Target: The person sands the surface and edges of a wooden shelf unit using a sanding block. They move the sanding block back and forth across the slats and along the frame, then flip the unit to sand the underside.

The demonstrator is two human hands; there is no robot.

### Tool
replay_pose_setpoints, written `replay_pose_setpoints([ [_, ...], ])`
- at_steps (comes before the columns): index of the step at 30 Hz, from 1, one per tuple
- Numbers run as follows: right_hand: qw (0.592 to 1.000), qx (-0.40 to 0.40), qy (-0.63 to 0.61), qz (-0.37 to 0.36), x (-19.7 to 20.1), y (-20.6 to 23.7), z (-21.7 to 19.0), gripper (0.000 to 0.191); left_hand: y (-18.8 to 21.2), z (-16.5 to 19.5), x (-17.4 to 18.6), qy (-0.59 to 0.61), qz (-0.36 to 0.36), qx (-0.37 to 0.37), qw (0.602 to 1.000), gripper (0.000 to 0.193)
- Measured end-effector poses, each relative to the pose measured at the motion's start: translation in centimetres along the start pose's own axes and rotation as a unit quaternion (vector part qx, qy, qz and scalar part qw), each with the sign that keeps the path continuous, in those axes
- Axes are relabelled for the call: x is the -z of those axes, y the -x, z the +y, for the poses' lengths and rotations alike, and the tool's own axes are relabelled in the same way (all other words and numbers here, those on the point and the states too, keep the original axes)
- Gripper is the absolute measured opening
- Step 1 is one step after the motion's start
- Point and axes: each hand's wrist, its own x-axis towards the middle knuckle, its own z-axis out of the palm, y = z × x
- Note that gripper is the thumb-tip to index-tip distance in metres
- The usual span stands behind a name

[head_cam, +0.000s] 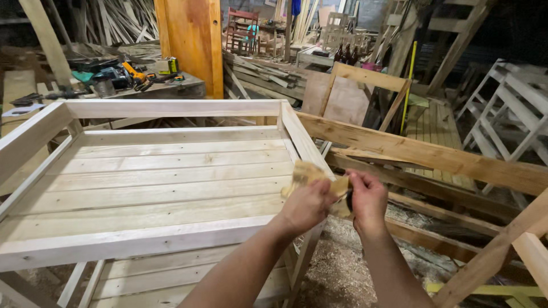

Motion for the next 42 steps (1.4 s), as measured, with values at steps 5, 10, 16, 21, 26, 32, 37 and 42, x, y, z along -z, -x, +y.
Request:
replay_pose_setpoints([
  [5, 0.999, 0.044, -0.017, 0.01, -0.2, -0.1, 0.2, 0.014, 0.9, -0.1, -0.1, -0.097, -0.003, -0.129, 0.987, 0.016],
  [10, 0.999, -0.004, 0.013, 0.035, 0.7, 0.2, 0.8, 0.014, 1.9, 0.5, 0.3, -0.118, -0.031, -0.139, 0.983, 0.012],
  [16, 0.999, 0.036, -0.019, 0.035, 0.1, 0.1, 1.6, 0.014, -0.4, 0.8, 1.0, -0.035, -0.002, -0.067, 0.997, 0.015],
  [21, 0.998, 0.018, 0.029, 0.05, 0.1, 0.6, 0.7, 0.013, 2.0, 1.2, 0.7, -0.077, -0.032, -0.102, 0.991, 0.011],
  [26, 0.999, 0.017, -0.019, 0.045, 0.2, 0.7, 0.2, 0.014, -0.7, 1.4, 1.5, -0.098, 0.011, -0.161, 0.982, 0.013],
  [32, 0.994, 0.04, -0.092, 0.052, 0.1, 0.2, 1.2, 0.014, -0.7, 2.4, 2.7, -0.065, 0.11, -0.159, 0.979, 0.021],
  [37, 0.996, 0.038, -0.017, 0.081, 1.4, 0.3, 1.6, 0.014, 1.4, 0.2, 3.7, -0.168, 0.08, 0.08, 0.979, 0.025],
  [42, 0.993, 0.085, -0.048, 0.069, -0.2, 0.5, 1.3, 0.013, 4.5, -1.2, 1.1, -0.232, -0.088, 0.139, 0.959, 0.025],
])
